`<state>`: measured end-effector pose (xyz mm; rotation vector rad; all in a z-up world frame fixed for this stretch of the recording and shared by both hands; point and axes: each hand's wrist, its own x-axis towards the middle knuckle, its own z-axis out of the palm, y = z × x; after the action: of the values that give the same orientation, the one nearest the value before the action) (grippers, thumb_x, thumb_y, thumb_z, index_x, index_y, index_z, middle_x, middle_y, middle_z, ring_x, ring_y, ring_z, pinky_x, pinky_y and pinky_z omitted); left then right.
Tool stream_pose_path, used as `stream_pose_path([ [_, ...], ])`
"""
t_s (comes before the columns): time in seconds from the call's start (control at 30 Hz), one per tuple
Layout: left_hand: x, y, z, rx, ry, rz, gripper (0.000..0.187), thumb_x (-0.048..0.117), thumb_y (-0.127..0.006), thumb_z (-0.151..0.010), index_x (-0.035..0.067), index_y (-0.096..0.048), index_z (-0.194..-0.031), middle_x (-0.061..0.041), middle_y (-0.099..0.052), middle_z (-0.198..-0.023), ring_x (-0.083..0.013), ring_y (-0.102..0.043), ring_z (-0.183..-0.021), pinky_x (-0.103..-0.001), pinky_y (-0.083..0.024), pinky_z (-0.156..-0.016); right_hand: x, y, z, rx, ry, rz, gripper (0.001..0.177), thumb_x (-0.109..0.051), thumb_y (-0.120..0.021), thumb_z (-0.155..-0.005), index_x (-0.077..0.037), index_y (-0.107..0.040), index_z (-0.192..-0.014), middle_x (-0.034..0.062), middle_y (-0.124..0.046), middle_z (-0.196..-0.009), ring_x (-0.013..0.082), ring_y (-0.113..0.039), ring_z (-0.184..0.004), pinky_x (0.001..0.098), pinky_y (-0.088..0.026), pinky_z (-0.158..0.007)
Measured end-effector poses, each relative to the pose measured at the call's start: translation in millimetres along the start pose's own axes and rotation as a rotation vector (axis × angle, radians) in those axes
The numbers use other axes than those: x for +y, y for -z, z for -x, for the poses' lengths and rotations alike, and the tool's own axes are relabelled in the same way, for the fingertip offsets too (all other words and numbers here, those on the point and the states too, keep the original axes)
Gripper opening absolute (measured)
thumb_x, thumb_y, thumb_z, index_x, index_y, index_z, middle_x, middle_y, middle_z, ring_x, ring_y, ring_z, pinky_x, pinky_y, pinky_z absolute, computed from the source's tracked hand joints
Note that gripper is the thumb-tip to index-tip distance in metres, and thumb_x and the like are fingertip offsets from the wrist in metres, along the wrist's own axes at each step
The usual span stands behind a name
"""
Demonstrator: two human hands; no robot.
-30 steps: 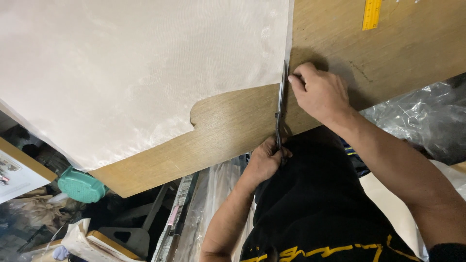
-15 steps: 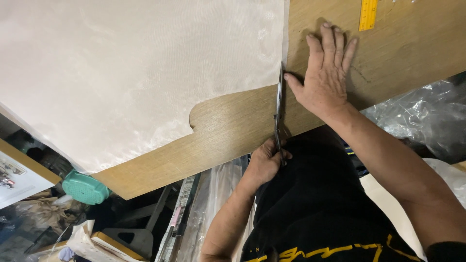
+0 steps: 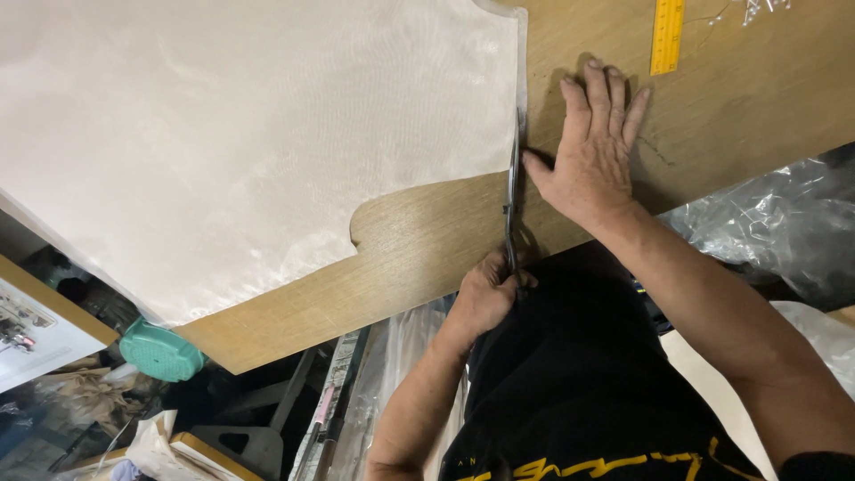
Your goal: The person uses large shears to cut a piece of white fabric laid out on a wooden table. They follow a curved pattern, trimming the edges of the material while holding it steady with their other hand.
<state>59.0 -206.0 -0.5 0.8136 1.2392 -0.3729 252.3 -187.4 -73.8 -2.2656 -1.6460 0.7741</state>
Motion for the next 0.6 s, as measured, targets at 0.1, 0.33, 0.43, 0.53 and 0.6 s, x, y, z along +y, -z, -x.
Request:
stream_pose_path([
  [0.1, 2.2, -2.0, 1.7, -0.005, -0.003, 0.053, 0.039, 0.012, -0.056, -0.088, 0.018, -0.070, -0.123, 0.003, -0.074, -0.099, -0.0095, -0.069, -0.092, -0.026, -0.052, -0.094, 0.7, 0.5, -1.2, -0.013, -0.011, 0.002, 0.098, -0.033, -0.092, -0.078, 0.003, -0.035, -0.149, 0.0287, -0.025, -0.163, 0.0510, -0.023, -0.151, 0.0742, -0.004, -0.118],
  [0.33, 10.1, -1.5, 0.8, 0.008, 0.047, 0.056, 0.031, 0.012, -0.055, -0.091, 0.013, -0.063, -0.120, -0.001, -0.076, -0.095, -0.0128, -0.072, -0.097, -0.028, -0.053, -0.093, 2.2, 4.6, -4.4, -0.044, -0.018, -0.013, 0.101, -0.031, -0.092, -0.076, 0.003, -0.032, -0.149, 0.0298, -0.022, -0.164, 0.0521, -0.020, -0.152, 0.0752, -0.004, -0.118],
  [0.43, 14.0, -0.1, 1.5, 0.011, 0.067, -0.010, 0.041, 0.018, -0.056, -0.089, 0.018, -0.063, -0.129, 0.001, -0.076, -0.097, -0.0129, -0.073, -0.099, -0.028, -0.054, -0.094, 5.8, 8.3, -9.3, -0.008, -0.024, -0.044, 0.096, -0.037, -0.089, -0.082, 0.003, -0.033, -0.150, 0.0337, -0.027, -0.161, 0.0540, -0.023, -0.151, 0.0723, 0.000, -0.119],
  [0.53, 14.7, -0.3, 0.6, -0.012, 0.016, -0.037, 0.043, 0.016, -0.051, -0.091, 0.017, -0.059, -0.133, -0.002, -0.076, -0.097, -0.0153, -0.071, -0.091, -0.030, -0.056, -0.088, 3.5, 14.5, -13.6, 0.004, 0.021, -0.043, 0.096, -0.031, -0.092, -0.082, 0.004, -0.032, -0.149, 0.0306, -0.027, -0.161, 0.0508, -0.020, -0.150, 0.0753, -0.003, -0.117],
  [0.6, 17.1, -0.7, 0.6, 0.004, 0.052, -0.032, 0.037, 0.017, -0.054, -0.091, 0.016, -0.062, -0.127, -0.001, -0.077, -0.099, -0.0148, -0.073, -0.100, -0.030, -0.056, -0.094, 2.5, 12.5, -15.4, 0.003, 0.037, -0.023, 0.093, -0.032, -0.090, -0.083, 0.006, -0.036, -0.148, 0.0309, -0.028, -0.160, 0.0519, -0.023, -0.148, 0.0758, -0.005, -0.116],
])
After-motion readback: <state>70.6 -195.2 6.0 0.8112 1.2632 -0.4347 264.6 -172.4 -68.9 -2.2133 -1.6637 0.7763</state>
